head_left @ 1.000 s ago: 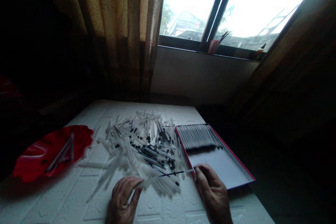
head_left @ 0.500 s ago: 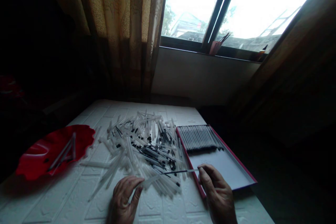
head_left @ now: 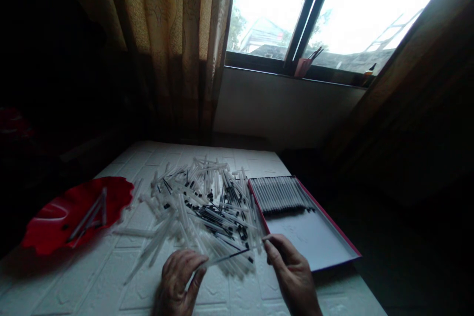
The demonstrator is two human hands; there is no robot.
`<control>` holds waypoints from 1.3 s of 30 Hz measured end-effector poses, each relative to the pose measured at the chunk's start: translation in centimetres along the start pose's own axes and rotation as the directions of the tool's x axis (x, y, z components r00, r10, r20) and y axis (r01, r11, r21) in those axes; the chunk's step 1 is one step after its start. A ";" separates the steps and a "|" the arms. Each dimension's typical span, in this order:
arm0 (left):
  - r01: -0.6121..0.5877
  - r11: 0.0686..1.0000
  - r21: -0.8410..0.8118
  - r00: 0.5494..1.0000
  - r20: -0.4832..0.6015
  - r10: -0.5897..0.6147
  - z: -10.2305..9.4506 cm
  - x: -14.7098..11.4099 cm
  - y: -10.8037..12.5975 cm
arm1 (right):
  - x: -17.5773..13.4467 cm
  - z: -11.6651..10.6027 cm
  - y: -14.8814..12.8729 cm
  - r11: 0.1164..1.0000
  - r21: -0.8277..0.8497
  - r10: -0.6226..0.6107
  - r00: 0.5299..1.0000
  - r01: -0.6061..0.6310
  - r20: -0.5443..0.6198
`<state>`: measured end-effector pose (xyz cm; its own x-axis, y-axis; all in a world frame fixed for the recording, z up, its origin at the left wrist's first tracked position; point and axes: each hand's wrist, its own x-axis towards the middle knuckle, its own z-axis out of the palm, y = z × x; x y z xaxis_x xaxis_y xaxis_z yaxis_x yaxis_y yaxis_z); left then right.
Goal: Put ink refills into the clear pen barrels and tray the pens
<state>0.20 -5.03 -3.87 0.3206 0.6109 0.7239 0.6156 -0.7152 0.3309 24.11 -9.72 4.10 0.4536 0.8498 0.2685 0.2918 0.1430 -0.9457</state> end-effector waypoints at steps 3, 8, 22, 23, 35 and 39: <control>0.019 1.000 0.003 1.000 0.019 -0.019 0.3 -0.2 0.7 | -0.4 1.1 0.7 0.993 -0.071 -0.073 0.960 0.095 0.271; 0.044 0.999 0.016 0.999 0.029 -0.044 0.6 -0.3 1.4 | -0.1 0.3 2.8 0.931 -0.324 -0.047 0.933 0.170 0.357; -0.108 0.993 0.051 0.989 0.112 0.101 -0.1 0.0 0.5 | 0.5 -0.7 4.2 0.418 -0.767 0.118 0.809 0.486 0.576; -0.111 0.993 0.049 0.988 0.108 0.106 0.0 0.0 0.5 | 0.5 -0.7 4.4 0.419 -0.766 0.111 0.809 0.488 0.577; -0.092 0.995 0.030 0.989 0.117 0.088 0.1 -0.2 0.3 | 0.2 -0.2 4.7 0.461 -0.735 0.084 0.800 0.498 0.594; -0.092 0.995 0.038 0.990 0.113 0.087 0.1 -0.3 0.3 | 0.2 -0.3 4.9 0.596 -0.674 0.054 0.816 0.437 0.576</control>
<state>0.41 -5.37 -4.03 0.4521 0.5809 0.6769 0.6108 -0.7547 0.2397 25.83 -9.01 -0.43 -0.0992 0.9931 0.0628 0.9396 0.1143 -0.3228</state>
